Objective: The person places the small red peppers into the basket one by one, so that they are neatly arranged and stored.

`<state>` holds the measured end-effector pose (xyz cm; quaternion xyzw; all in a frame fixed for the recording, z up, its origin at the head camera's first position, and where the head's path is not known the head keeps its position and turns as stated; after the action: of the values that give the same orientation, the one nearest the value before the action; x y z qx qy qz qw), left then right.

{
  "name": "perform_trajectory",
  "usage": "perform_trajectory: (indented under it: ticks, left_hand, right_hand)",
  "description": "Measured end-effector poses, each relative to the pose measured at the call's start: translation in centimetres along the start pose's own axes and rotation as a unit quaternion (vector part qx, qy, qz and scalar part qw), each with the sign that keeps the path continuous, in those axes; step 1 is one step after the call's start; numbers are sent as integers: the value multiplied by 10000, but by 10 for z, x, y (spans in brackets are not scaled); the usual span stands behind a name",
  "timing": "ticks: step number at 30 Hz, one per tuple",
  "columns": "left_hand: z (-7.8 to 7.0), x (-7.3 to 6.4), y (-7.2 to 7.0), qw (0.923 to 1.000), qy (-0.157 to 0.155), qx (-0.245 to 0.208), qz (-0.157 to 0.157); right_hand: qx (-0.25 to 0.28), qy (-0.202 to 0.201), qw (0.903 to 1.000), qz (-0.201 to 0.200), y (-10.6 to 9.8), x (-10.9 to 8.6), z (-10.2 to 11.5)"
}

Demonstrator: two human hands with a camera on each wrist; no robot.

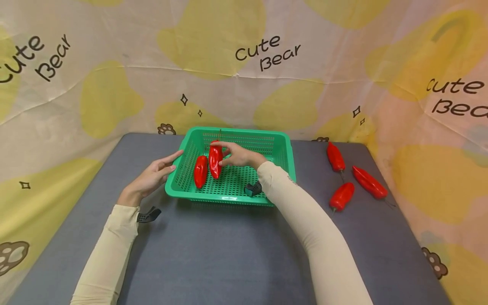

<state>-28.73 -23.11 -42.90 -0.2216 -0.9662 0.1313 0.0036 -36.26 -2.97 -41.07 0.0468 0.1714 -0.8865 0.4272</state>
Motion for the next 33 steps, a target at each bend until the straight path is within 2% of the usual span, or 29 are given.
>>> perform_trajectory:
  ticks: [9,17,25,33]
  left_hand:
    - [-1,0,-1,10000,15,28,-42]
    - [1,-2,2,10000,-1,-22,-20]
    - [-1,-1,2,10000,23,-32,-43]
    - [-1,-1,2,10000,-34,-26,-57]
  right_hand:
    - [-14,278,9994,212,2,2,0]
    - [-284,541,9964,581,11,6,-8]
    - [-311,872,9924,813,19,9,-16]
    - [17,1098,9889,997,23,10,-20]
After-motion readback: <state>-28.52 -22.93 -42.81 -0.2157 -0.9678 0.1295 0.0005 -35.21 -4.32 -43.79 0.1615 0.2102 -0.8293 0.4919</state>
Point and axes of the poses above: each hand's wrist, its own x-axis towards the middle knuckle, its own y-axis out of the palm, z = x × y, the point moved 9 cm from there along x, towards the middle knuckle, and after that the axes turned 10 degrees about x, right-handed, at the moved point
